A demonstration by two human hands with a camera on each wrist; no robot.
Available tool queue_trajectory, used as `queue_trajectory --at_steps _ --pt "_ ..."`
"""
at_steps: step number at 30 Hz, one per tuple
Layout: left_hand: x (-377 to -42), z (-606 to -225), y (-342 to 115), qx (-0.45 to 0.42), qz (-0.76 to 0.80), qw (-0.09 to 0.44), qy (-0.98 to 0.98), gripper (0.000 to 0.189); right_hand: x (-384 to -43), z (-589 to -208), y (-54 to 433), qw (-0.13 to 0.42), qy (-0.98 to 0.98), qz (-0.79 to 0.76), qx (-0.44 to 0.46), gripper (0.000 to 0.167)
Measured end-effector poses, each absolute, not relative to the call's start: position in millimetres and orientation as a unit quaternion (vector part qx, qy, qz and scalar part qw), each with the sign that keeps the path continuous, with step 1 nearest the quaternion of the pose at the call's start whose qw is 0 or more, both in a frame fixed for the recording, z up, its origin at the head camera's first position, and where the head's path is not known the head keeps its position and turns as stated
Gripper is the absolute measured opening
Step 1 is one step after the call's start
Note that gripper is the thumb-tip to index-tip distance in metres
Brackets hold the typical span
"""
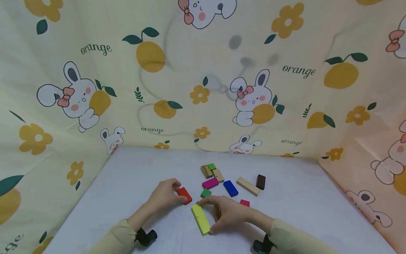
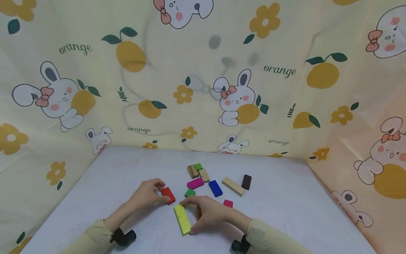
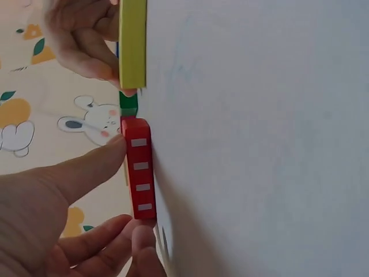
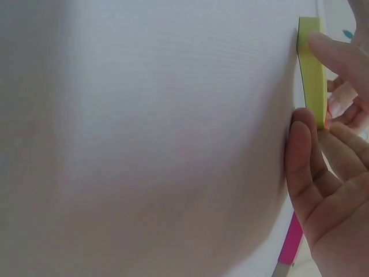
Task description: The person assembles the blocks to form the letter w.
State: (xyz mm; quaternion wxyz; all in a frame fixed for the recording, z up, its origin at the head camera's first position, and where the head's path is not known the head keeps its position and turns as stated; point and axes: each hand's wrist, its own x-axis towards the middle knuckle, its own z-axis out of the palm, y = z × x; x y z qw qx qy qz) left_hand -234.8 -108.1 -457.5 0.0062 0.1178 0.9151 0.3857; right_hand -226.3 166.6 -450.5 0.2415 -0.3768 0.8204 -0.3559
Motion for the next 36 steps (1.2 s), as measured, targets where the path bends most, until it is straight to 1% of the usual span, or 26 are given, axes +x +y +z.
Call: queue_trajectory --at_steps 8,17,25,36 --pt "-236 -460 -110 0.098 0.396 -0.005 0.913 0.049 -231 -450 155 0.233 0.828 -0.340 -0.379 0.075" --pt "-236 -463 -111 0.097 0.404 -0.012 0.910 0.049 -238 -449 150 0.231 0.832 -0.339 -0.374 0.073" --pt "-235 -461 -110 0.097 0.409 -0.015 0.907 0.048 -241 -451 150 0.219 0.829 -0.334 -0.392 0.073" --pt "-235 -461 -113 0.097 0.407 -0.018 0.908 0.048 -241 -457 147 0.217 0.826 -0.336 -0.397 0.064"
